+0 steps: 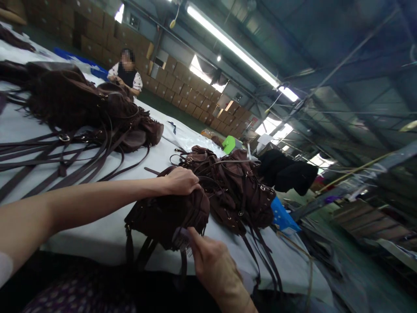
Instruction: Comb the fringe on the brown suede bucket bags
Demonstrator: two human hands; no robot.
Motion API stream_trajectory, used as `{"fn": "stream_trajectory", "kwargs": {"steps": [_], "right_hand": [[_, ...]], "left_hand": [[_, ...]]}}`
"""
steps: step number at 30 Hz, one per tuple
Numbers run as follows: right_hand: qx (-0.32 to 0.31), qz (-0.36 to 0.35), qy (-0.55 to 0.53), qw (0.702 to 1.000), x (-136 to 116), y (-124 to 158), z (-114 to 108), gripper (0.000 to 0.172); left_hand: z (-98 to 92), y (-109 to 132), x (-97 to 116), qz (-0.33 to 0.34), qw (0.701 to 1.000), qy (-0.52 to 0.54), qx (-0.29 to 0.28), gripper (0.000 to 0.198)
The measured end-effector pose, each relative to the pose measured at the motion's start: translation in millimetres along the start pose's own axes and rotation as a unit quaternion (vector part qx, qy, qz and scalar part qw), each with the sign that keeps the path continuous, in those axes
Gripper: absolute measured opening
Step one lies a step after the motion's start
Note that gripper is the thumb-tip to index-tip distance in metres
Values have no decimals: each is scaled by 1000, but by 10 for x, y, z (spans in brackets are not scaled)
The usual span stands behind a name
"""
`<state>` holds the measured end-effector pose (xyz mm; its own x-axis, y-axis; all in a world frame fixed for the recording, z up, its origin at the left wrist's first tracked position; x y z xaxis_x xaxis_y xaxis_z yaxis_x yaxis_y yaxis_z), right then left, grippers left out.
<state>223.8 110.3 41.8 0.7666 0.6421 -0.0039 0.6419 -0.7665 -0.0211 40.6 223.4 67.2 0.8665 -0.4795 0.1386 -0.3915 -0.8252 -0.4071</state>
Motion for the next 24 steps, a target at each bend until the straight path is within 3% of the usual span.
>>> {"fn": "stream_trajectory", "kwargs": {"steps": [3, 5, 10, 14, 18, 21, 24], "right_hand": [[78, -12, -134, 988, -100, 236, 37, 42], [131, 31, -231, 964, -114, 385, 163, 43], [231, 183, -424, 856, -57, 655, 535, 53], [221, 211, -561, 769, 62, 651, 567, 65], [199, 238, -625, 716, 238, 481, 530, 82], [208, 246, -649, 689, 327, 309, 578, 91], [194, 229, -654, 695, 343, 163, 646, 90]], "left_hand": [[-201, -14, 54, -15, 1000, -10, 13, 45], [-224, -12, 120, -23, 1000, -5, 19, 45], [-56, -63, 276, -70, 995, 56, 31, 46], [102, -62, 324, -67, 977, 197, 54, 37], [226, 147, 359, -49, 964, 246, 86, 35], [418, 372, 483, -19, 957, 271, 99, 34], [701, 517, 678, 68, 922, 373, 82, 43]]}}
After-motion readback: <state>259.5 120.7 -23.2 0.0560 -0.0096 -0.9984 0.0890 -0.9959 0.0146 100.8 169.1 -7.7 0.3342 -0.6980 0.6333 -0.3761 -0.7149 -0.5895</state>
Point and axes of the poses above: each hand's wrist, its own y-axis away from the middle knuckle, its own z-axis out of the palm, x = y × z, the point moved 4 cm from there along -y, towards the middle knuckle, and after that the axes turned 1 degree about z, right-handed, at the moved point
